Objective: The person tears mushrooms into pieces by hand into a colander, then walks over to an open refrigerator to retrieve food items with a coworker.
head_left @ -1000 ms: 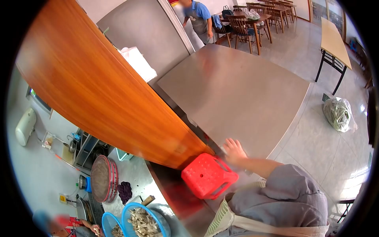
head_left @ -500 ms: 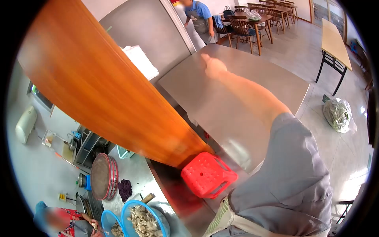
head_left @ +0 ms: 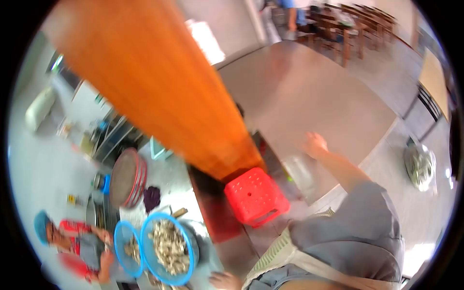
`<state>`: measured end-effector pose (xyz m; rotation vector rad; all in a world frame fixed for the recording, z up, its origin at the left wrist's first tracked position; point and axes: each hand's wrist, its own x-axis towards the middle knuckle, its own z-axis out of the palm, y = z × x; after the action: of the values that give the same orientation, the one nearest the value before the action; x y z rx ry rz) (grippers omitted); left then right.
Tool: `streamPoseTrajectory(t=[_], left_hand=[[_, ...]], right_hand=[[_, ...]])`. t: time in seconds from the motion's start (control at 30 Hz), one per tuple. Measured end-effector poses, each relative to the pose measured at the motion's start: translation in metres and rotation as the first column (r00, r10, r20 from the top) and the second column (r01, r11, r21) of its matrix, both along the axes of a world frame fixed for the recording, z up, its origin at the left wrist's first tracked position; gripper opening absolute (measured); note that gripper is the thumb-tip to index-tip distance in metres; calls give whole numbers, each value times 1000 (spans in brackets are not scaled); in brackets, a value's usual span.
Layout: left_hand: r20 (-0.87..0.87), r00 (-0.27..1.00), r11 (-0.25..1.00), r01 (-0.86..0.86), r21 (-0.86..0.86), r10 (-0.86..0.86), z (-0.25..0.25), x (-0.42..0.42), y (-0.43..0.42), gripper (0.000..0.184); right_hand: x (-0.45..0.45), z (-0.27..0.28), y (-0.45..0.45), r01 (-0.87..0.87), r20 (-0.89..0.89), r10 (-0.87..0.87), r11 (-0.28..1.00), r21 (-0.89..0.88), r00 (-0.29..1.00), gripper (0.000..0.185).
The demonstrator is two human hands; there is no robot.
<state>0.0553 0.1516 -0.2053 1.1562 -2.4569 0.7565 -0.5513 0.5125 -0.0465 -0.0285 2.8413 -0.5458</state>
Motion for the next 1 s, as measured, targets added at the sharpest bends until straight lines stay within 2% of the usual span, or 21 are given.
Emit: streamPoseTrajectory(t=[0.1,0.17,0.27,0.33,0.37,0.4,0.5,0.53,0.63,0.67,0.7,0.73,0.8,0.87,0.93,0.97,1.0], left_hand=[[-161,956,926,-181,330,244,12,-11,10,65],[-159,945,888,-198,415,285,40,-23,19,65],[-152,937,873,-224,432,316,58,-33,22,63],[-169,926,856,-229,464,339,66,-38,28,63],[-173,938,858,-186,479,301,65,-38,30,63],[-165,929,851,-218,478,330,63,-37,29,62],[-166,919,850,-246,466,357,46,-27,23,60],[-196,926,881,-219,419,323,38,-23,22,59],[-318,863,862,-225,455,393,44,-36,37,52],[-318,876,873,-200,444,363,37,-42,46,52],[-481,841,864,35,503,246,27,-51,56,52],[-637,756,811,273,517,152,20,-63,71,54],[-682,724,706,430,563,103,33,-105,144,58],[-881,461,397,792,464,108,33,-157,221,61],[-808,557,387,800,459,-193,65,-200,310,55],[-808,549,367,812,455,-212,63,-218,348,55],[-779,563,285,822,493,-277,58,-236,386,53]], right_hand=[[70,-32,35,36,-68,-31,996,81,997,71],[103,-52,56,15,-100,-3,993,118,995,74],[125,-91,77,-68,-155,89,988,136,984,77],[124,-114,86,-74,-180,123,964,257,976,80],[124,-113,88,-90,-135,131,958,273,982,82],[123,-104,84,-91,-95,122,955,283,988,84],[129,-102,89,-136,-104,164,963,231,981,89],[126,-94,88,-152,-80,173,964,216,982,90],[128,-86,93,-141,-37,150,973,181,988,92],[127,-84,95,-170,-27,177,972,161,984,93],[125,-81,98,-201,-25,206,970,140,978,94],[126,-72,99,-175,-32,181,975,133,983,94],[128,-49,108,-238,85,232,968,79,969,94],[127,-45,133,-392,60,388,914,109,920,84],[137,-79,169,-552,-111,542,830,-84,833,63],[149,-110,191,-579,-279,507,710,-401,815,47],[177,-110,214,-545,-311,447,683,-487,839,40]])
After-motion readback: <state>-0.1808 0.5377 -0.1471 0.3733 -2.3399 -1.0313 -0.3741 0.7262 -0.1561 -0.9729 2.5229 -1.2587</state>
